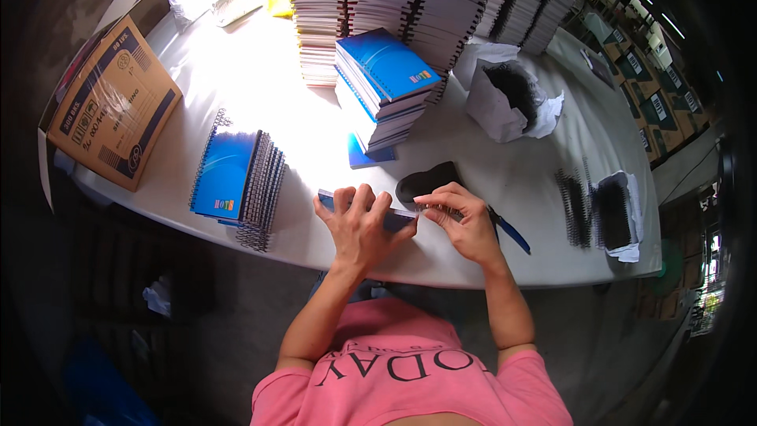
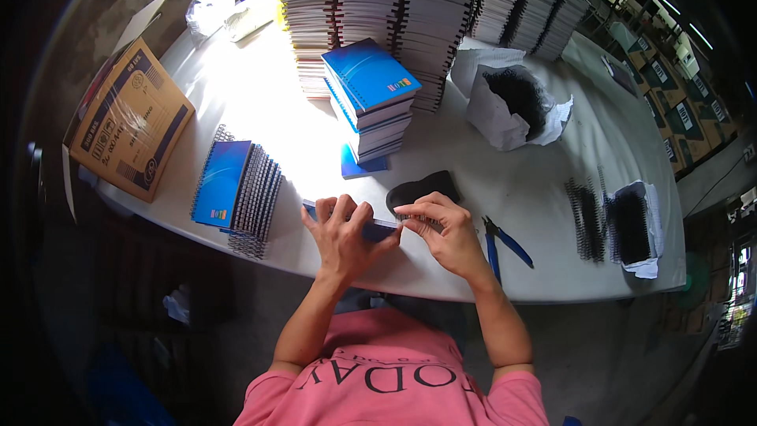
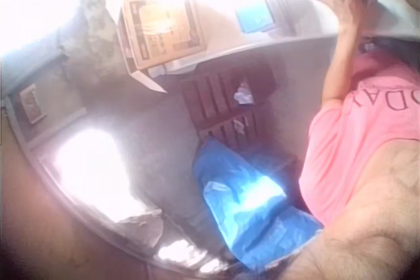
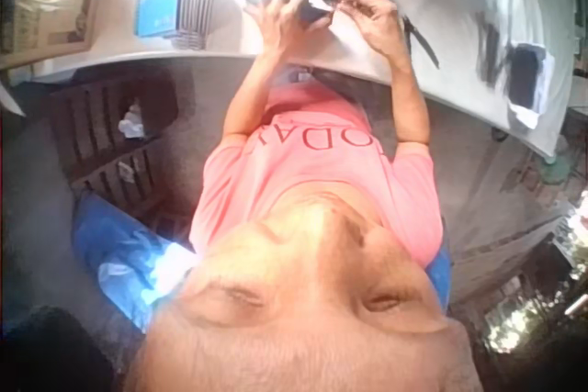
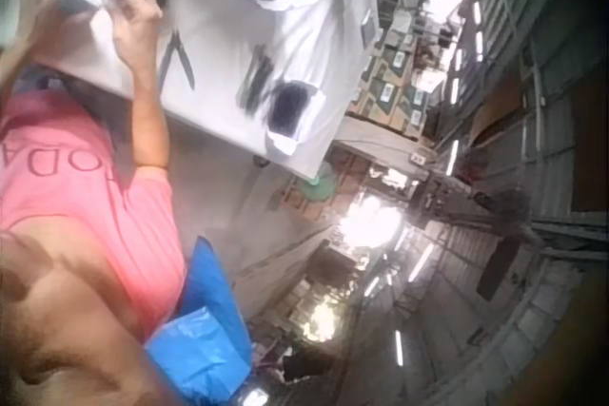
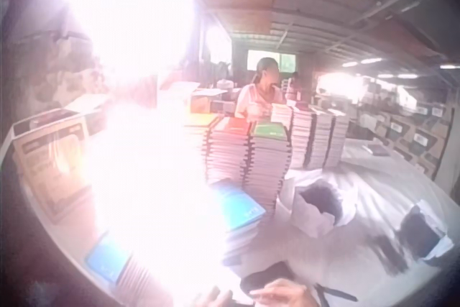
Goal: The person binds small spiral notebooks by hand, threading and cutting the plastic spiral binding coil for several notebooks and stacking them on a table.
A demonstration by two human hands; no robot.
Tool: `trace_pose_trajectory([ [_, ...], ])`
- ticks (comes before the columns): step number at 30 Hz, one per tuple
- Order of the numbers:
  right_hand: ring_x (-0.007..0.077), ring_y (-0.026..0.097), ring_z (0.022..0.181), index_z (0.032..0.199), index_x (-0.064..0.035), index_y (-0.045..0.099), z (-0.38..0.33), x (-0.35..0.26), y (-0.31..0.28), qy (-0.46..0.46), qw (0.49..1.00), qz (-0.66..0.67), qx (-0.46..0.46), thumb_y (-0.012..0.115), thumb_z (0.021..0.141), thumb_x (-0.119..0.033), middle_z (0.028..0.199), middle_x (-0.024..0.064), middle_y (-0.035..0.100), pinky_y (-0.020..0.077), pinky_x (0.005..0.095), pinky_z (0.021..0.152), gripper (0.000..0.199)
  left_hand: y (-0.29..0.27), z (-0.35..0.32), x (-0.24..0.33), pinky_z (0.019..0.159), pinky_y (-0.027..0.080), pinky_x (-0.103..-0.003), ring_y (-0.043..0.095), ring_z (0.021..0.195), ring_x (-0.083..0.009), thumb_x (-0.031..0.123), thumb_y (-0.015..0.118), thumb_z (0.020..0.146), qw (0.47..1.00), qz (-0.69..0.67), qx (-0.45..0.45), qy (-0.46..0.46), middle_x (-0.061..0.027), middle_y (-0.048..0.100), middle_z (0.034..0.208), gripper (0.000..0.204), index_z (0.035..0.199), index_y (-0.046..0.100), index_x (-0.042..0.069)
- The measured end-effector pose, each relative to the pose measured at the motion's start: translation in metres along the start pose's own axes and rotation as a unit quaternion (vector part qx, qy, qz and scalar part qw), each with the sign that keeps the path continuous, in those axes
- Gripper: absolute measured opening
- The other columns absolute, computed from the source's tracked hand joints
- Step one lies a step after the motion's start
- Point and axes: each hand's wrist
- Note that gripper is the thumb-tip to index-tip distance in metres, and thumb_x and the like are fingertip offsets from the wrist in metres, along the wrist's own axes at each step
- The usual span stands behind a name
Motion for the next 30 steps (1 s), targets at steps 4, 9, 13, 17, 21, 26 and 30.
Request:
trace_pose_trajectory([
  [4, 0.0163, 0.059, 0.075, 0.098, -0.0089, 0.072, -0.002, 0.005, 0.001, 0.001, 1.000, 0.005, -0.028, 0.069, 0.080, -0.005, 0.084, 0.0049, 0.062, 0.0468, 0.0283, 0.064, 0.019, -0.003, 0.000, 0.002, 0.086, 0.028, -0.063, 0.045, 0.096, -0.0253, 0.051, 0.075, 0.056, 1.000, -0.009, 0.008, -0.003, -0.0010, 0.050, 0.089, 0.045, 0.081, 0.061, 0.016],
  [9, 0.0153, 0.058, 0.072, 0.109, -0.0080, 0.067, -0.001, -0.006, -0.006, 0.156, 0.977, 0.008, -0.144, 0.064, 0.087, -0.015, 0.082, 0.0060, 0.060, 0.0457, 0.0287, 0.062, 0.023, -0.005, 0.000, 0.000, 0.085, 0.028, -0.060, 0.046, 0.094, -0.0226, 0.057, 0.074, 0.059, 1.000, 0.004, -0.012, 0.005, -0.0004, 0.051, 0.091, 0.050, 0.087, 0.062, 0.017],
  [13, 0.0166, 0.057, 0.069, 0.112, -0.0062, 0.062, 0.000, -0.020, -0.004, 0.070, 0.990, -0.085, -0.090, 0.060, 0.090, -0.015, 0.082, 0.0080, 0.058, 0.0453, 0.0284, 0.061, 0.024, -0.008, -0.002, -0.005, 0.086, 0.027, -0.055, 0.047, 0.092, -0.0186, 0.062, 0.068, 0.065, 0.999, -0.001, -0.028, 0.017, 0.0001, 0.051, 0.094, 0.056, 0.097, 0.062, 0.017],
  [17, 0.0177, 0.058, 0.069, 0.107, -0.0046, 0.062, -0.005, -0.013, -0.013, -0.003, 0.988, -0.090, -0.124, 0.060, 0.090, -0.015, 0.085, 0.0088, 0.056, 0.0453, 0.0286, 0.061, 0.020, -0.008, -0.005, -0.008, 0.087, 0.027, -0.052, 0.048, 0.092, -0.0181, 0.059, 0.066, 0.070, 0.999, 0.001, -0.047, 0.020, -0.0001, 0.051, 0.095, 0.054, 0.103, 0.060, 0.017],
  [21, 0.0218, 0.060, 0.085, 0.114, -0.0088, 0.060, 0.000, 0.001, -0.020, 0.178, 0.953, 0.006, -0.245, 0.060, 0.089, -0.018, 0.107, 0.0080, 0.059, 0.0476, 0.0321, 0.072, 0.027, -0.008, -0.005, -0.010, 0.084, 0.028, -0.049, 0.047, 0.091, -0.0181, 0.057, 0.066, 0.071, 0.998, -0.032, -0.042, 0.026, -0.0004, 0.050, 0.094, 0.050, 0.099, 0.060, 0.015],
  [26, 0.0291, 0.044, 0.120, 0.132, -0.0171, 0.047, 0.024, 0.028, -0.027, -0.070, 0.916, -0.346, -0.193, 0.059, 0.081, -0.015, 0.131, 0.0095, 0.046, 0.0328, 0.0478, 0.097, 0.052, -0.019, -0.003, -0.013, 0.078, 0.031, -0.040, 0.045, 0.088, -0.0221, 0.057, 0.074, 0.063, 0.997, -0.059, -0.011, 0.041, -0.0028, 0.047, 0.088, 0.051, 0.085, 0.057, 0.014],
  [30, 0.0303, 0.056, 0.108, 0.115, -0.0136, 0.062, 0.032, 0.084, -0.027, -0.110, 0.958, -0.250, -0.085, 0.062, 0.068, -0.005, 0.116, 0.0122, 0.060, 0.0437, 0.0424, 0.089, 0.048, -0.019, -0.003, -0.012, 0.078, 0.032, -0.039, 0.044, 0.089, -0.0238, 0.056, 0.076, 0.061, 0.995, -0.081, -0.005, 0.050, -0.0047, 0.046, 0.088, 0.054, 0.081, 0.054, 0.011],
])
Point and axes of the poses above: each hand's wrist, its own z-axis towards the middle knuckle, its own y-axis out of the palm, x = y × z
